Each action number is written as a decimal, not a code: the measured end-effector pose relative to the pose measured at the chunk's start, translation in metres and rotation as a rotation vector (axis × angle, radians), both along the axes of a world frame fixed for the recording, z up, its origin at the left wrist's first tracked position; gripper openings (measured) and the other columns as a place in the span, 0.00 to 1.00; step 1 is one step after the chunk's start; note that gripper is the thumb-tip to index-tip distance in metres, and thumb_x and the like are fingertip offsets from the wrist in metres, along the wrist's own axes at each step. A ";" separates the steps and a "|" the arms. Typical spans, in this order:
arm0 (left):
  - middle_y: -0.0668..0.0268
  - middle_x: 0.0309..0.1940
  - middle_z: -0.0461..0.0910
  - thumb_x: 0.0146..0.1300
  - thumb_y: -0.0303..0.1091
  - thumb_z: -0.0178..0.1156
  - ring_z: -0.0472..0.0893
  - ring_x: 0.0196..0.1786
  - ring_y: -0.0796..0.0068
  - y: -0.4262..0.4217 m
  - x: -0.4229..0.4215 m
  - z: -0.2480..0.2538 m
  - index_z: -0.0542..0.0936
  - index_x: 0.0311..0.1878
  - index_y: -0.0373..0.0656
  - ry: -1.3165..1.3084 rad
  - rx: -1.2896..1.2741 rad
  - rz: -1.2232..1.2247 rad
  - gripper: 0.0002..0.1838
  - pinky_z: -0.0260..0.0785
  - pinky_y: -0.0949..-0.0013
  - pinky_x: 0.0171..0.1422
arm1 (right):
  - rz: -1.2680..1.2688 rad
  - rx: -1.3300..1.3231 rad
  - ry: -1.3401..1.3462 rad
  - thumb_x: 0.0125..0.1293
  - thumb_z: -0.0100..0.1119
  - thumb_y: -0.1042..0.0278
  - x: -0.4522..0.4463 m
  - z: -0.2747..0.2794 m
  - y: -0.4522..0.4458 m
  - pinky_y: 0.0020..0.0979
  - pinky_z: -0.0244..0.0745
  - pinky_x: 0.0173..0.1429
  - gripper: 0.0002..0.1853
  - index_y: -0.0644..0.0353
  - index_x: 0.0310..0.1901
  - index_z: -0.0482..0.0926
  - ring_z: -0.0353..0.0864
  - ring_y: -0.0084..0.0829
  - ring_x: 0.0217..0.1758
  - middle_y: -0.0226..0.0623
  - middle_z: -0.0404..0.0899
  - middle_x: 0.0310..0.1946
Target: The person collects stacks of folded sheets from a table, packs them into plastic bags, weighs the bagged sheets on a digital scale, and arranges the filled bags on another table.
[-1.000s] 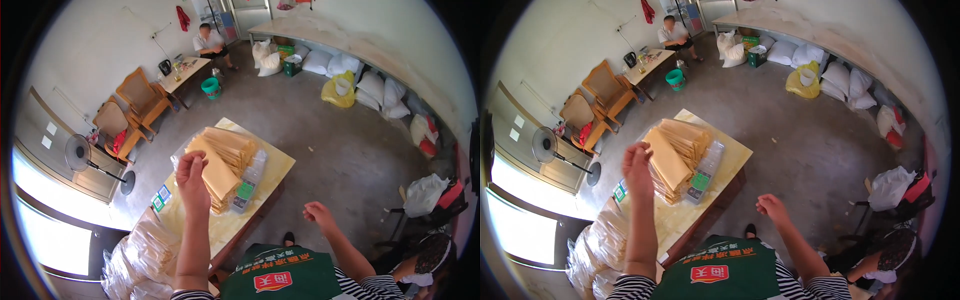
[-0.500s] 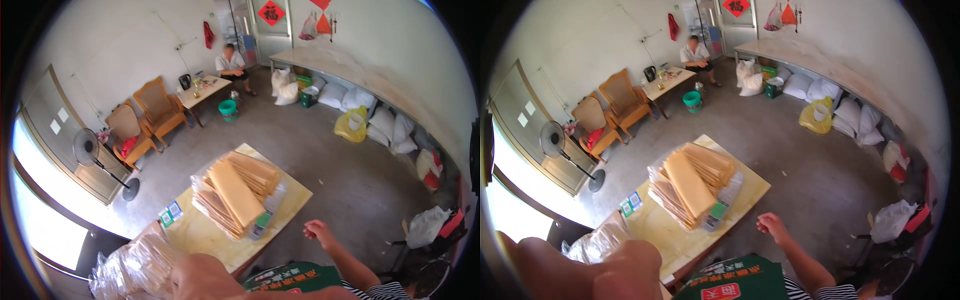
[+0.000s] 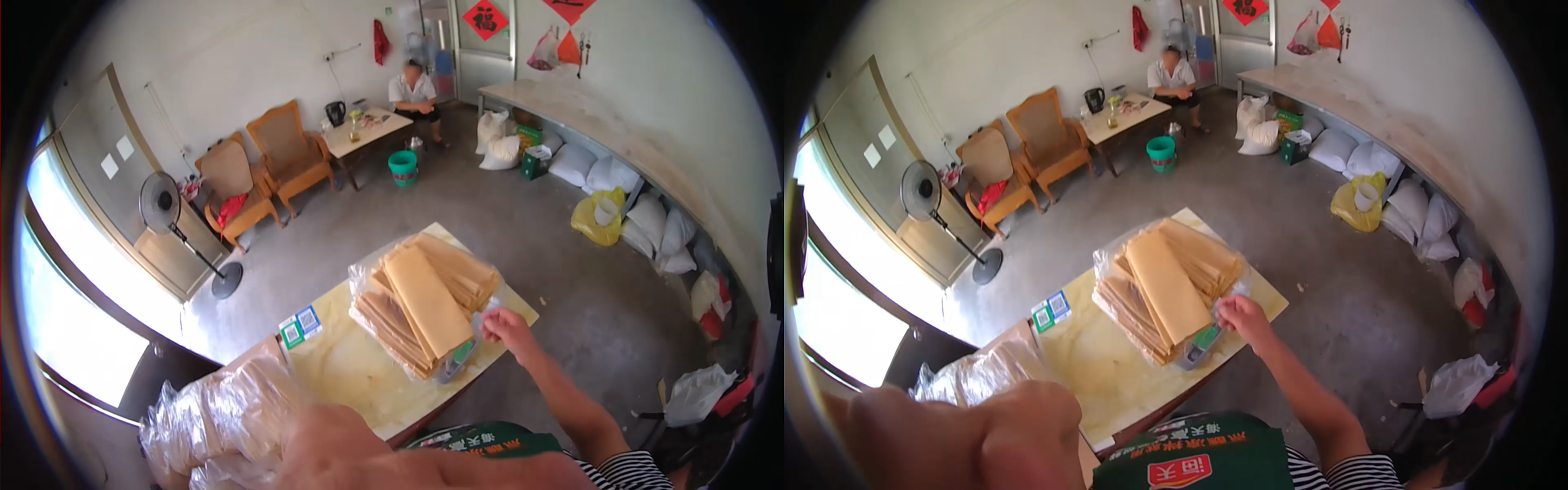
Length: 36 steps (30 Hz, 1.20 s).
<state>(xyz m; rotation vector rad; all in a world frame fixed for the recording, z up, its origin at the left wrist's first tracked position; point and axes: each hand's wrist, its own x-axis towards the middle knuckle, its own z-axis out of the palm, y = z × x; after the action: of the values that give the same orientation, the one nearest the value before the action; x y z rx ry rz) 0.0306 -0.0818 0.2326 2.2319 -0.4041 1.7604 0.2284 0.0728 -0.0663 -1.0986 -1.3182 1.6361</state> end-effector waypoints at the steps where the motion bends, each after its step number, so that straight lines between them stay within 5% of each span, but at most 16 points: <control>1: 0.49 0.49 0.75 0.63 0.33 0.57 0.76 0.51 0.63 0.000 -0.003 -0.002 0.75 0.50 0.35 -0.002 -0.004 -0.002 0.15 0.70 0.61 0.56 | 0.010 0.034 0.014 0.68 0.55 0.64 -0.005 0.006 0.006 0.22 0.69 0.35 0.10 0.60 0.45 0.76 0.74 0.18 0.31 0.30 0.79 0.33; 4: 0.48 0.51 0.75 0.64 0.34 0.57 0.76 0.53 0.62 0.009 -0.016 -0.011 0.75 0.51 0.34 -0.020 -0.085 0.014 0.16 0.70 0.60 0.57 | 0.034 0.058 -0.028 0.67 0.55 0.64 -0.010 0.004 0.020 0.22 0.68 0.35 0.10 0.60 0.44 0.77 0.74 0.16 0.32 0.28 0.78 0.32; 6: 0.48 0.52 0.75 0.64 0.35 0.57 0.77 0.53 0.62 0.040 -0.031 -0.040 0.75 0.52 0.34 -0.076 -0.372 0.061 0.17 0.70 0.59 0.57 | -0.009 0.057 -0.016 0.66 0.56 0.64 -0.015 -0.002 0.020 0.21 0.68 0.35 0.10 0.61 0.44 0.77 0.73 0.16 0.32 0.28 0.78 0.32; 8: 0.55 0.57 0.73 0.66 0.31 0.55 0.72 0.60 0.67 0.085 -0.053 -0.108 0.71 0.58 0.35 -0.196 -1.034 0.030 0.18 0.63 0.62 0.67 | -0.089 0.083 -0.131 0.65 0.57 0.63 -0.023 -0.012 0.035 0.21 0.68 0.36 0.11 0.60 0.44 0.77 0.74 0.16 0.34 0.27 0.78 0.34; 10: 0.58 0.58 0.70 0.66 0.34 0.57 0.68 0.62 0.66 0.132 -0.074 -0.220 0.67 0.62 0.34 -0.164 -1.470 0.414 0.24 0.59 0.65 0.69 | -0.101 0.092 -0.152 0.63 0.59 0.62 -0.030 -0.022 0.040 0.24 0.72 0.41 0.14 0.61 0.46 0.77 0.77 0.21 0.38 0.30 0.79 0.37; 13: 0.59 0.60 0.70 0.64 0.30 0.57 0.71 0.61 0.64 0.155 -0.079 -0.348 0.60 0.67 0.35 -0.333 -1.626 0.510 0.30 0.65 0.63 0.65 | -0.113 0.265 -0.394 0.58 0.64 0.60 -0.043 -0.067 0.058 0.32 0.75 0.51 0.22 0.63 0.51 0.74 0.80 0.33 0.46 0.40 0.80 0.42; 15: 0.59 0.56 0.72 0.62 0.27 0.57 0.75 0.57 0.66 0.151 -0.062 -0.346 0.59 0.66 0.37 -0.336 -1.775 0.446 0.30 0.73 0.64 0.56 | -0.128 0.275 -0.403 0.58 0.64 0.60 -0.048 -0.072 0.058 0.33 0.75 0.51 0.22 0.63 0.51 0.74 0.80 0.33 0.46 0.40 0.80 0.42; 24: 0.57 0.50 0.74 0.58 0.20 0.61 0.79 0.50 0.63 0.155 -0.028 -0.369 0.60 0.61 0.40 -0.470 -1.839 0.492 0.29 0.77 0.64 0.51 | -0.076 0.289 -0.592 0.56 0.67 0.62 -0.059 -0.061 0.032 0.32 0.75 0.51 0.25 0.64 0.54 0.74 0.81 0.31 0.45 0.40 0.81 0.46; 28: 0.56 0.49 0.75 0.56 0.17 0.60 0.79 0.49 0.63 0.141 -0.021 -0.352 0.63 0.59 0.43 -0.467 -1.719 0.313 0.28 0.78 0.63 0.49 | -0.015 0.180 -0.286 0.58 0.67 0.63 -0.049 -0.061 0.030 0.30 0.76 0.51 0.28 0.65 0.57 0.70 0.79 0.26 0.47 0.38 0.80 0.46; 30: 0.56 0.54 0.74 0.55 0.17 0.58 0.78 0.53 0.60 0.128 -0.003 -0.316 0.62 0.63 0.44 -0.377 -1.747 0.179 0.31 0.76 0.58 0.55 | 0.007 0.038 0.138 0.61 0.65 0.63 -0.038 -0.037 0.028 0.29 0.74 0.53 0.27 0.63 0.59 0.68 0.77 0.24 0.51 0.35 0.77 0.49; 33: 0.57 0.58 0.71 0.58 0.19 0.55 0.75 0.59 0.61 0.117 0.022 -0.291 0.61 0.66 0.44 -0.244 -1.687 0.002 0.31 0.71 0.57 0.62 | 0.086 -0.018 0.408 0.63 0.62 0.63 -0.010 0.027 0.018 0.28 0.71 0.57 0.26 0.63 0.59 0.69 0.75 0.24 0.52 0.33 0.77 0.47; 36: 0.59 0.60 0.70 0.59 0.19 0.54 0.72 0.62 0.64 0.119 0.041 -0.298 0.60 0.67 0.46 -0.184 -1.702 -0.070 0.32 0.69 0.59 0.64 | 0.008 0.038 0.230 0.63 0.62 0.62 0.008 0.054 0.009 0.27 0.70 0.57 0.24 0.64 0.58 0.71 0.74 0.24 0.52 0.33 0.77 0.47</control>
<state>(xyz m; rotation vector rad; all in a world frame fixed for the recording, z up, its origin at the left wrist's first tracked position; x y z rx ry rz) 0.0713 0.0367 -0.0650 0.7870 0.7424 1.2621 0.2359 0.0815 -0.0127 -0.8545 -1.1999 1.6808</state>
